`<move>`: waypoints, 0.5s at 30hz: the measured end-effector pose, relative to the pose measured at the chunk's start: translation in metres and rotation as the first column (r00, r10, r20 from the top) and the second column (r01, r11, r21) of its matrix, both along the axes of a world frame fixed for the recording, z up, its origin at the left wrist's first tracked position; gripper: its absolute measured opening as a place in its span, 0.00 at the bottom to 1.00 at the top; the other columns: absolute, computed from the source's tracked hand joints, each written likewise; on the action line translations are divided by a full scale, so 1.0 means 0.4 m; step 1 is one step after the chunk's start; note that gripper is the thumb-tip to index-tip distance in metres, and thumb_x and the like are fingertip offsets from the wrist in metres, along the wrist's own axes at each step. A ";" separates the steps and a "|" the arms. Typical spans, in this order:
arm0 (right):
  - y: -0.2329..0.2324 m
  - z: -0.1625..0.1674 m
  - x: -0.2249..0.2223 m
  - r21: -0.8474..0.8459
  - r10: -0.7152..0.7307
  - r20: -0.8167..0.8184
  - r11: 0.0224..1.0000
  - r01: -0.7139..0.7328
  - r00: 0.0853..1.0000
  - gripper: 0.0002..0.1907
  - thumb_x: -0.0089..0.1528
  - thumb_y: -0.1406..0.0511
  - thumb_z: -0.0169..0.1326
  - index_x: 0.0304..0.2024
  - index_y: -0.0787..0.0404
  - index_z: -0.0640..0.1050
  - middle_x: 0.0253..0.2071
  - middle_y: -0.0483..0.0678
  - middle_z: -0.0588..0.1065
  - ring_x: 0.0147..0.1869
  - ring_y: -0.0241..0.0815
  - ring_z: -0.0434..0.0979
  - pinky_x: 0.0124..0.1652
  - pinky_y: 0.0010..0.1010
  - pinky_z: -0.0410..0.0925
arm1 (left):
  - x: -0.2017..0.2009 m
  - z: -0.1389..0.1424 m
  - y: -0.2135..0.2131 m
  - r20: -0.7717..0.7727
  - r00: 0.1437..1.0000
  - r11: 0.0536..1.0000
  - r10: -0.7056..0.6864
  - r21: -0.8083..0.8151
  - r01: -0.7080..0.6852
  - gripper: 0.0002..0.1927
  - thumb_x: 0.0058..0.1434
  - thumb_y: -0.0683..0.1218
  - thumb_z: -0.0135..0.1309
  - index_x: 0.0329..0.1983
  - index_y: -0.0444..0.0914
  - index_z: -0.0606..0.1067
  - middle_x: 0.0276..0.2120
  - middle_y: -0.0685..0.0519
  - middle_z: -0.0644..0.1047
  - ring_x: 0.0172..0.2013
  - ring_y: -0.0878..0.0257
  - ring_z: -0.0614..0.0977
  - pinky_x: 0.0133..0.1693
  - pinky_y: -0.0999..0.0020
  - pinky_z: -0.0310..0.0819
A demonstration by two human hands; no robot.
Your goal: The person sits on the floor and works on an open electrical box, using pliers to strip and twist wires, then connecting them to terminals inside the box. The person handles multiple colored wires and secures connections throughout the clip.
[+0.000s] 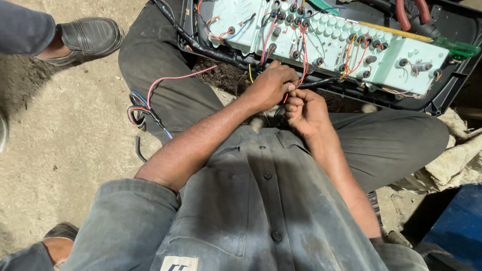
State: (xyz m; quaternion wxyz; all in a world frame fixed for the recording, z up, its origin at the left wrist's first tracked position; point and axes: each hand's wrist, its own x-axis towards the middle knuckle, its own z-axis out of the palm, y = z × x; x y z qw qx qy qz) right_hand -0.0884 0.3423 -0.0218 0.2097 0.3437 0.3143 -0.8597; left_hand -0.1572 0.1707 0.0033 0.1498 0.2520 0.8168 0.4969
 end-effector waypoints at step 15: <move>-0.052 0.109 0.029 0.956 0.599 -0.289 0.143 0.256 0.747 0.04 0.70 0.69 0.56 0.43 0.66 0.79 0.35 0.52 0.76 0.36 0.48 0.78 0.37 0.36 0.72 | -0.006 -0.015 -0.001 0.044 0.998 0.998 0.038 0.043 -0.040 0.05 0.61 0.43 0.59 0.37 0.36 0.77 0.38 0.48 0.80 0.44 0.47 0.76 0.48 0.54 0.69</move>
